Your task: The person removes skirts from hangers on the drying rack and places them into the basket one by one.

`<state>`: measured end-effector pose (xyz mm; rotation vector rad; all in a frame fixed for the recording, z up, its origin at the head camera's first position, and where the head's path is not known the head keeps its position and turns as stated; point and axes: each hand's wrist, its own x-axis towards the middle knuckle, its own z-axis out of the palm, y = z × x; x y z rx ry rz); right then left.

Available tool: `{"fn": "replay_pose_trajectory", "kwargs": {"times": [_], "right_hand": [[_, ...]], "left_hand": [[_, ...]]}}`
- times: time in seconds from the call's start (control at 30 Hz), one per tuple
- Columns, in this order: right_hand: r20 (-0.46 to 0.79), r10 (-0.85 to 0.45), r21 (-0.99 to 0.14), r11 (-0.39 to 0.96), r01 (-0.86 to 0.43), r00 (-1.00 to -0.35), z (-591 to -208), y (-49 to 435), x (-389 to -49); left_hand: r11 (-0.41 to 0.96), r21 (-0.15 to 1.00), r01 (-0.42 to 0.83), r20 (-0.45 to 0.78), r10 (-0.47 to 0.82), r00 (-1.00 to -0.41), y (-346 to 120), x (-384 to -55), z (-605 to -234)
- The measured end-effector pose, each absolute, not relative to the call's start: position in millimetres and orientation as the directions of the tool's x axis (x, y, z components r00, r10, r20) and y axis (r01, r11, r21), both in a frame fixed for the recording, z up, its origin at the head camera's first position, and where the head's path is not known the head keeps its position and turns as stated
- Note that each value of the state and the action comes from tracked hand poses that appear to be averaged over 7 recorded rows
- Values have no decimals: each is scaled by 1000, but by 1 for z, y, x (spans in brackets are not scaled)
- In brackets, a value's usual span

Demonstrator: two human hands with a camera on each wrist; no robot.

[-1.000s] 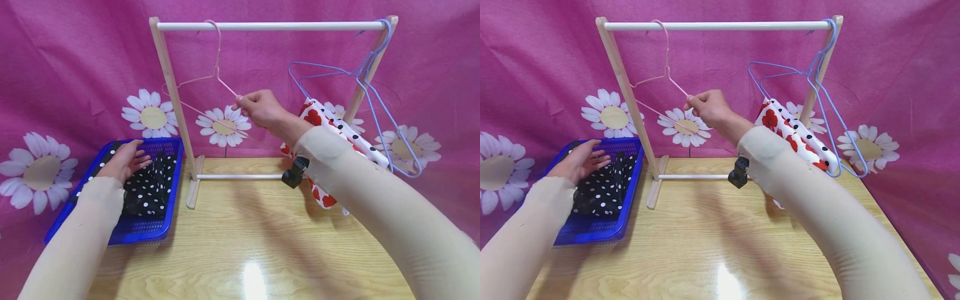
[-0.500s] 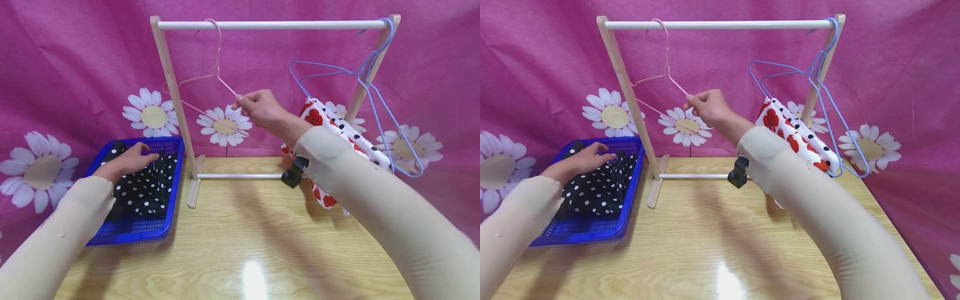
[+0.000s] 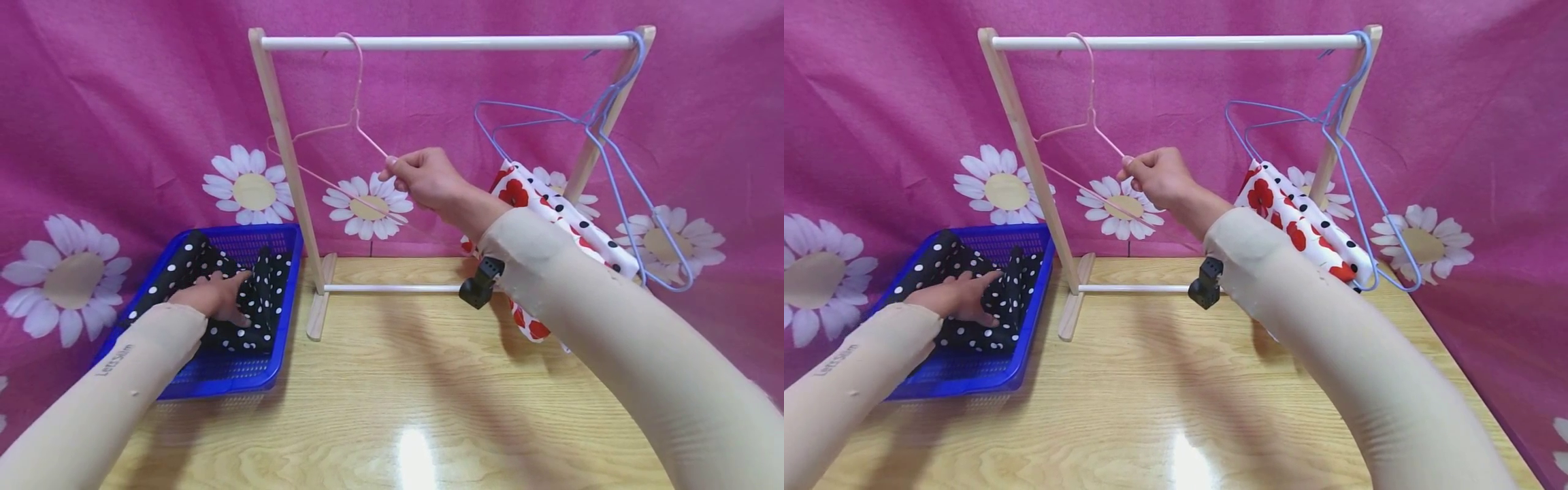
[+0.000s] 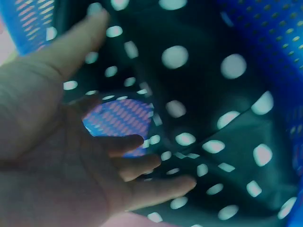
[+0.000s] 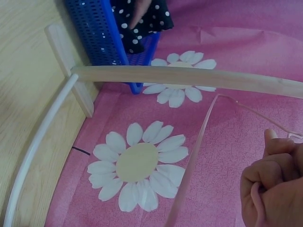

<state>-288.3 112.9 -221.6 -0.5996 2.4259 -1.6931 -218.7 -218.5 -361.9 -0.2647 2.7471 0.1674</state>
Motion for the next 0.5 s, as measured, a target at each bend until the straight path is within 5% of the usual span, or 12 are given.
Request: {"fn": "replay_pose_trajectory", "kwargs": {"times": [0.23,0.5], "right_hand": [[122,-382,-920,302,-249,-916,-221,111,-288],[121,-385,-920,304,-249,-915,-222,107,-289]], "left_hand": [[967,60,-249,-498,-187,-846,-223,-225,-385],[957,39,-289,-467,-238,-852,-216,-219,-392]]}}
